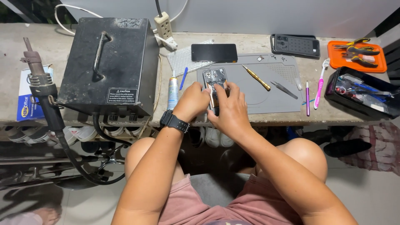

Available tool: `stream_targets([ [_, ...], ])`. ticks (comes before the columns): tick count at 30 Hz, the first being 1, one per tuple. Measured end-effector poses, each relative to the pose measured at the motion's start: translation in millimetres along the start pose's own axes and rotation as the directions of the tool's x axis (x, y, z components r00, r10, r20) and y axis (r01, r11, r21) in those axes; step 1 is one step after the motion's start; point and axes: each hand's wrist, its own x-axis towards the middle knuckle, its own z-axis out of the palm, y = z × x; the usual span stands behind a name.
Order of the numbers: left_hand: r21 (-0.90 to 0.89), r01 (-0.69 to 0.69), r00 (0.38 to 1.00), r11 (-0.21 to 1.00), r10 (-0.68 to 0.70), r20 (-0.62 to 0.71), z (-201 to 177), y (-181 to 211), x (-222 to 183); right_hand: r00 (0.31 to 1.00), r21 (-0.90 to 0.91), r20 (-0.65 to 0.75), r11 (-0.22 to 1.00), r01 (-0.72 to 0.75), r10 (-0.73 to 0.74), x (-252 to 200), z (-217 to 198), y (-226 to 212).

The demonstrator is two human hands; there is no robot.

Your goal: Disassembling a smartphone to access internal components and testing the functionality of a replacement display panel.

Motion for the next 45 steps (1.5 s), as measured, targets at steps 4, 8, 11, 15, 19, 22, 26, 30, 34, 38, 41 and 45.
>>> stream_targets([
  [4, -0.104, 0.035, 0.999, 0.994, -0.033, 0.018, 11.2, -12.1, 24.1, 0.997, 0.102, 0.03, 0.992, -0.079, 0.076, 7.5, -5.3, 9.3],
  [8, -0.343, 0.068, 0.998, 0.937, -0.059, 0.037, 24.0, -5.9, 25.0, 0.976, 0.332, 0.092, 0.919, -0.215, 0.195, 14.0, -15.8, 25.0],
  [11, -0.499, 0.03, 1.0, 0.866, -0.025, 0.018, 42.8, -3.7, 35.4, 0.954, 0.527, 0.148, 0.796, -0.298, 0.259, 15.7, -25.3, 32.0],
  [15, -0.571, -0.081, 0.996, 0.817, 0.047, -0.074, 46.7, 7.5, 29.7, 0.956, 0.697, 0.156, 0.658, -0.285, 0.249, 10.4, -44.8, 26.1],
  [19, -0.627, -0.117, 0.993, 0.771, 0.069, -0.1, 58.4, 15.5, 28.1, 0.975, 0.71, 0.025, 0.683, -0.172, 0.219, 9.2, -42.7, 34.8],
  [22, -0.601, -0.239, 0.97, 0.763, 0.164, -0.177, 60.5, 23.2, 27.2, 0.977, 0.79, -0.11, 0.613, -0.026, 0.183, 8.0, -34.6, 51.6],
  [26, -0.663, -0.254, 0.962, 0.704, 0.253, -0.1, 38.3, 57.6, -15.2, 0.992, 0.959, -0.079, 0.278, 0.049, 0.099, 6.2, -39.7, 55.7],
  [30, -0.83, -0.288, 0.925, 0.478, 0.362, -0.113, 57.2, 36.4, 9.9, 0.998, 0.998, -0.056, 0.041, 0.056, 0.005, 9.0, -23.6, 68.6],
  [34, -0.802, -0.409, 0.892, 0.434, 0.373, -0.253, 55.7, 25.6, 22.4, 0.992, 0.994, -0.092, 0.056, 0.097, -0.087, 13.2, -7.1, 79.0],
  [38, -0.715, -0.494, 0.869, 0.495, 0.31, -0.385, 43.9, 24.3, 18.6, 0.989, 0.9, -0.14, 0.41, 0.145, -0.042, 8.3, -41.6, 43.4],
  [41, -0.677, -0.5, 0.864, 0.539, 0.259, -0.432, 41.4, 25.9, 12.2, 0.956, 0.796, -0.293, 0.555, 0.244, 0.0, 9.3, -44.0, 31.1],
  [45, -0.699, -0.579, 0.815, 0.421, 0.32, -0.483, 51.0, 20.9, 17.3, 0.88, 0.687, -0.471, 0.648, 0.328, 0.054, 10.9, -35.2, 27.6],
])
